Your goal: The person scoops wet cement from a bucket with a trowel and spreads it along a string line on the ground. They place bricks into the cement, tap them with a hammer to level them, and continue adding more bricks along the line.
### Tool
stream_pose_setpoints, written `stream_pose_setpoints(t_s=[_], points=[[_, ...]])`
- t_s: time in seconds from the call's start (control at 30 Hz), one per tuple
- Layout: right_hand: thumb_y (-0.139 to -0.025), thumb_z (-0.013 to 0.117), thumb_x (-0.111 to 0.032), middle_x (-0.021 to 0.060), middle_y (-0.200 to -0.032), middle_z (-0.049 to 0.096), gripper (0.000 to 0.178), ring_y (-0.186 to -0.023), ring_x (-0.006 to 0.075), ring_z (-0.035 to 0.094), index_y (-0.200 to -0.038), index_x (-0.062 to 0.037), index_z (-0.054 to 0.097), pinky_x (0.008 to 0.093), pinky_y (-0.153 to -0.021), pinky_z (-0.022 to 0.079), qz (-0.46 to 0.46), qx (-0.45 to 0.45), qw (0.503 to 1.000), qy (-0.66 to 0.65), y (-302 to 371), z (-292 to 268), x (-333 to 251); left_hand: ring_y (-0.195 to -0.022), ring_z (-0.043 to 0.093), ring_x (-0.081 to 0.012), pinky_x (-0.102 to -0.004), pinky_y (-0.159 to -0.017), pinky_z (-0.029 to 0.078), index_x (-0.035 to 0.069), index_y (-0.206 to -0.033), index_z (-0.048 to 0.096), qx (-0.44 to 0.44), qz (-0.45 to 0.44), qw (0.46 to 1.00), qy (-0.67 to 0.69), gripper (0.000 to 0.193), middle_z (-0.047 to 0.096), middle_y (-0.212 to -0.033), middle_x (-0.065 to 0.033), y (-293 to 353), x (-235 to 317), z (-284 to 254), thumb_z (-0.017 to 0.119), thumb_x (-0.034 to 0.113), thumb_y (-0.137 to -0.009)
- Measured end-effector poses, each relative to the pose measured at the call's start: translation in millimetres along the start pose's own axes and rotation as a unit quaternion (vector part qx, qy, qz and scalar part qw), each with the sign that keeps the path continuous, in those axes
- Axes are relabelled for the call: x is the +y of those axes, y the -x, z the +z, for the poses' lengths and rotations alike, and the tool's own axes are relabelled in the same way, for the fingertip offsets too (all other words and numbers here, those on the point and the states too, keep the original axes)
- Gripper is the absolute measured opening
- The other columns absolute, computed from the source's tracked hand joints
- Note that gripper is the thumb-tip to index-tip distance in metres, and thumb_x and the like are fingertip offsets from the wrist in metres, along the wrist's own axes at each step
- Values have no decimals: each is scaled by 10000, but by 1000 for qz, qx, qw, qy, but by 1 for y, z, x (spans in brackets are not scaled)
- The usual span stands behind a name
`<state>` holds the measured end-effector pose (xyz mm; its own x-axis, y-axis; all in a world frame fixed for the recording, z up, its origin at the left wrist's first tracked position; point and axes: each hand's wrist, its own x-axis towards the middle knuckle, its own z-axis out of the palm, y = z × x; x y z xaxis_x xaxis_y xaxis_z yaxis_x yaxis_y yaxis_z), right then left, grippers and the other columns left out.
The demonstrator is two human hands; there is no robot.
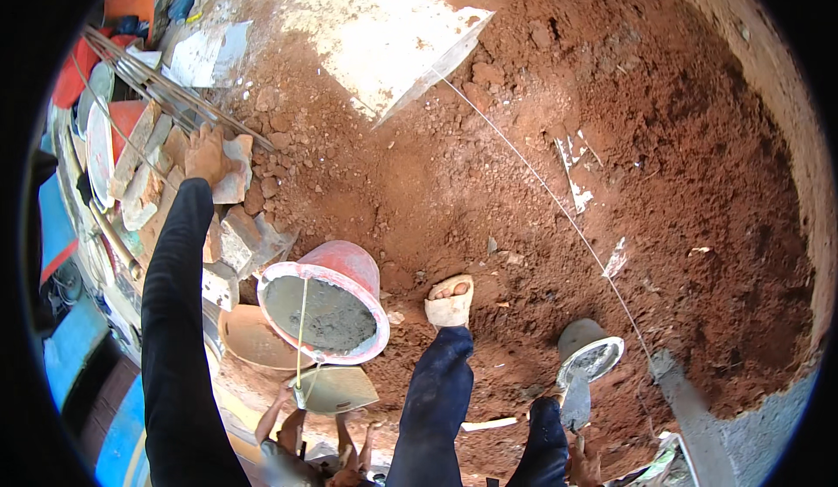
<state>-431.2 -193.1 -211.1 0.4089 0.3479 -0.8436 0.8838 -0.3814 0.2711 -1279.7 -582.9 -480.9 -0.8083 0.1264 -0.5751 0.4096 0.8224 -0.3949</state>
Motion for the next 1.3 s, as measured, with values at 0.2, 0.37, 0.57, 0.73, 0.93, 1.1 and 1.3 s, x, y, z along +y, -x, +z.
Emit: stream_pose_setpoints(t_s=[0.2, 0.37, 0.57, 0.73, 0.93, 1.1, 1.3], points=[[-1028, 674, -410, 42, -593, 549, 349, -433, 167, 555, -1101, -75, 612, 348, -394, 440, -43, -72, 996, -24, 33, 21, -12, -1255, 632, -423, -511, -1090, 495, 68, -1418, 570, 56, 228, 971, 32, 634, 668, -1355, -211, 26, -10, 22, 662, -20, -798], [-1022, 697, -391, 54, -782, 616, 388, -598, 167, 608, -1193, -58, 598, 342, -511, 499, -10, -61, 993, -99, 69, 9, 16, -1482, 429, -439, -485, -1222, 371, -11, -1605, 324, 100, 218, 971, 10, 798, 450, -1599, -266, 83, -18, -1, 703, 93, -911], [-1032, 641, -379, 36, -845, 619, 391, -620, 148, 610, -1213, -33, 623, 333, -515, 542, 20, -146, 967, -209, 71, -18, 92, -1471, 436, -405, -445, -1261, 278, -42, -1569, 427, 130, 278, 914, 266, 702, 473, -1590, -266, 188, 67, -70, 711, 236, -990], [-1013, 726, -425, -16, -733, 535, 389, -509, 85, 508, -1222, -119, 609, 285, -451, 478, -16, -260, 828, -497, 66, -58, 162, -1441, 488, -341, -422, -1234, 319, -63, -1511, 527, 81, 325, 863, 378, 614, 519, -1576, -221, 377, 218, -143, 738, 154, -978], [-990, 772, -326, 69, -870, 738, 381, -494, 115, 574, -1252, -125, 581, 273, -433, 489, -63, -281, 679, -675, 7, -149, 245, -1117, 679, -210, -366, -957, 574, -56, -1433, 574, -206, 302, 729, 578, 514, 686, -1302, -127, 685, 416, -192, 735, 163, -996], [-1051, 665, -404, 113, -832, 699, 367, -506, 152, 580, -1239, -123, 521, 329, -428, 512, -57, -181, 626, -756, -58, -243, 386, -1193, 649, -218, -371, -1061, 516, -58, -1512, 472, -288, 328, 700, 564, 624, 654, -1350, -159, 868, 571, -210, 748, 97, -974], [-1017, 614, -273, 62, -784, 563, 248, -513, 170, 517, -1186, -103, 547, 362, -439, 491, 66, -38, 650, -756, -155, -303, 555, -1154, 671, -215, -377, -1026, 546, -54, -1436, 524, -258, 415, 704, 516, 574, 674, -1306, -152, 954, 750, -211, 788, 112, -955]])
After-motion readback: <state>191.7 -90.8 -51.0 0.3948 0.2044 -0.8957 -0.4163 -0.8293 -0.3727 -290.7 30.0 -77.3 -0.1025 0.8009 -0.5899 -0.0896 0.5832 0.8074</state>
